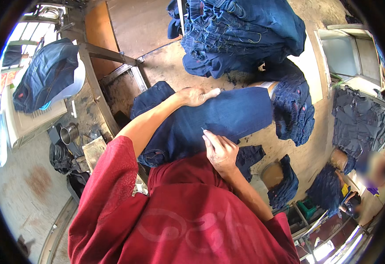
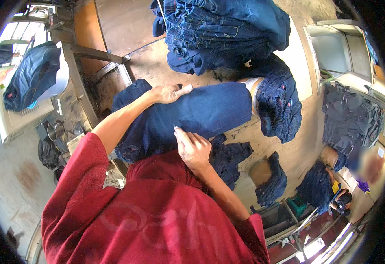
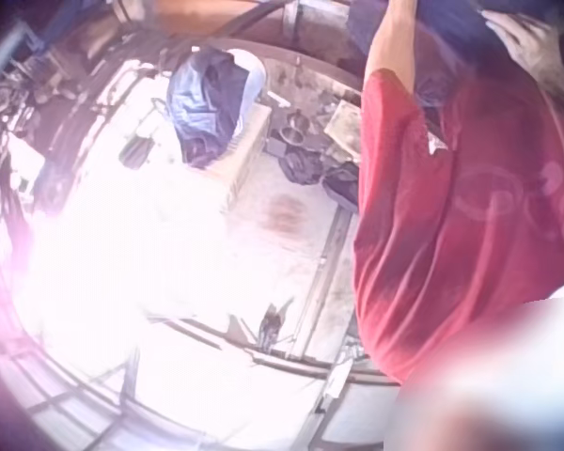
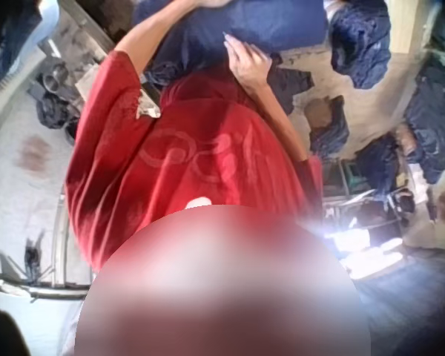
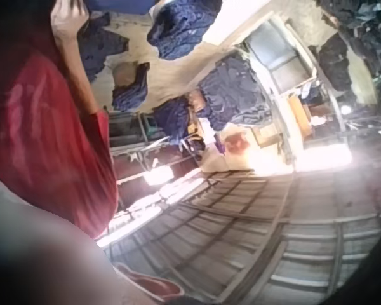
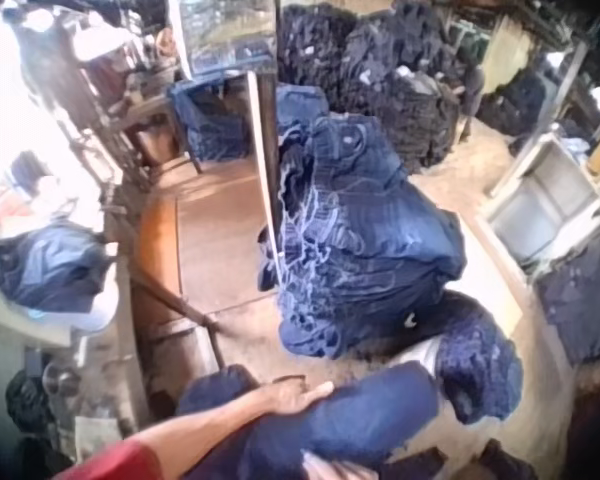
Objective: The person scrapes small metal jewelry pieces off the surface of denim jeans using a small metal tool. They repeatedly pick up jeans from a pile, scrape the surface, and place the jeans back down.
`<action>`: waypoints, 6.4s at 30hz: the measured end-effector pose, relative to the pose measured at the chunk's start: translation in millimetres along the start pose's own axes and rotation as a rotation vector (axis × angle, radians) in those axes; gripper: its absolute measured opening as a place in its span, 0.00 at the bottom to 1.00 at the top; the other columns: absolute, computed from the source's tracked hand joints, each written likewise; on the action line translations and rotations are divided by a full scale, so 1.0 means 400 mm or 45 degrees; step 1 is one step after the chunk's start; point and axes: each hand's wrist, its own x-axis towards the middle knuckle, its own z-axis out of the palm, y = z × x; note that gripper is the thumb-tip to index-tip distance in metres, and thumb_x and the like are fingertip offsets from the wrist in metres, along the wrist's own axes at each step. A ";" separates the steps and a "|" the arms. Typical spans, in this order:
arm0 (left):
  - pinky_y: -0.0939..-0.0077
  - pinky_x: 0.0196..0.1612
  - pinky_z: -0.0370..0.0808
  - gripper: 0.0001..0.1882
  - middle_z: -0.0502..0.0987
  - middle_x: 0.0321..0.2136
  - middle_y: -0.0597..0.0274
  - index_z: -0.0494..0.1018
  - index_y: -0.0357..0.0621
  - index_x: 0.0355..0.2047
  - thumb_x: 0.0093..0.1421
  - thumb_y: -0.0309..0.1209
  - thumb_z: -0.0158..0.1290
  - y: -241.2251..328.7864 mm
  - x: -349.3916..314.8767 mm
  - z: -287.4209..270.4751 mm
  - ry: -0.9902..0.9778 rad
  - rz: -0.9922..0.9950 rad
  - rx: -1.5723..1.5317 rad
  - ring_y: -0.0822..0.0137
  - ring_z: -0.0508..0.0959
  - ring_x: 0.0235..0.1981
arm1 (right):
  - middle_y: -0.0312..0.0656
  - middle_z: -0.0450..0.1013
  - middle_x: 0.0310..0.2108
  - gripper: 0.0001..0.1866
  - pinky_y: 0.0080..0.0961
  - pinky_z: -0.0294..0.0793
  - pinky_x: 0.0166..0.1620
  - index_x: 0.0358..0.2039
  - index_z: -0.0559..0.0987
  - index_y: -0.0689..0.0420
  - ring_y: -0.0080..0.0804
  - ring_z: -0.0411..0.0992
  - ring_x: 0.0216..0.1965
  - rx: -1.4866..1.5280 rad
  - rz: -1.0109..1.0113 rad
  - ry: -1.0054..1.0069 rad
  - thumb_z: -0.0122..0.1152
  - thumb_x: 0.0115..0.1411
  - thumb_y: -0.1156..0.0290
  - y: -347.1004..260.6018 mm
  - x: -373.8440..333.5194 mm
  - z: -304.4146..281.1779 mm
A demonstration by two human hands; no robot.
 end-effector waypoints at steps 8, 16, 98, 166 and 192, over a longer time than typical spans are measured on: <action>0.58 0.25 0.80 0.39 0.80 0.15 0.51 0.80 0.42 0.15 0.67 0.64 0.57 -0.032 0.034 0.016 0.766 0.507 0.572 0.50 0.84 0.20 | 0.36 0.79 0.21 0.02 0.30 0.75 0.24 0.33 0.85 0.54 0.31 0.77 0.19 -0.269 0.014 -0.084 0.72 0.63 0.74 -0.041 0.061 0.043; 0.58 0.23 0.80 0.32 0.83 0.19 0.51 0.82 0.42 0.16 0.71 0.52 0.57 -0.048 0.054 0.026 0.848 0.489 0.462 0.51 0.84 0.19 | 0.33 0.76 0.20 0.08 0.34 0.78 0.25 0.43 0.87 0.51 0.32 0.77 0.20 -0.360 0.089 -0.228 0.68 0.62 0.70 -0.037 0.110 0.104; 0.55 0.42 0.76 0.14 0.79 0.33 0.53 0.76 0.45 0.32 0.63 0.40 0.67 0.034 -0.207 -0.044 1.036 0.379 0.300 0.46 0.80 0.37 | 0.44 0.82 0.37 0.12 0.41 0.79 0.42 0.47 0.80 0.55 0.44 0.81 0.38 -0.132 0.416 -0.101 0.72 0.67 0.66 0.034 0.075 -0.007; 0.81 0.22 0.64 0.05 0.72 0.24 0.76 0.76 0.46 0.39 0.72 0.31 0.59 0.232 -0.453 0.290 0.582 -0.377 -1.616 0.80 0.64 0.16 | 0.41 0.70 0.16 0.32 0.36 0.76 0.23 0.20 0.76 0.61 0.30 0.71 0.16 0.322 0.393 -0.520 0.70 0.66 0.44 0.184 0.063 -0.051; 0.79 0.27 0.69 0.09 0.75 0.27 0.71 0.79 0.41 0.42 0.72 0.35 0.56 0.230 -0.500 0.262 0.486 -0.555 -1.482 0.80 0.64 0.18 | 0.50 0.73 0.18 0.25 0.46 0.70 0.30 0.21 0.75 0.61 0.51 0.74 0.21 0.465 0.432 -0.425 0.70 0.65 0.54 0.187 0.019 -0.103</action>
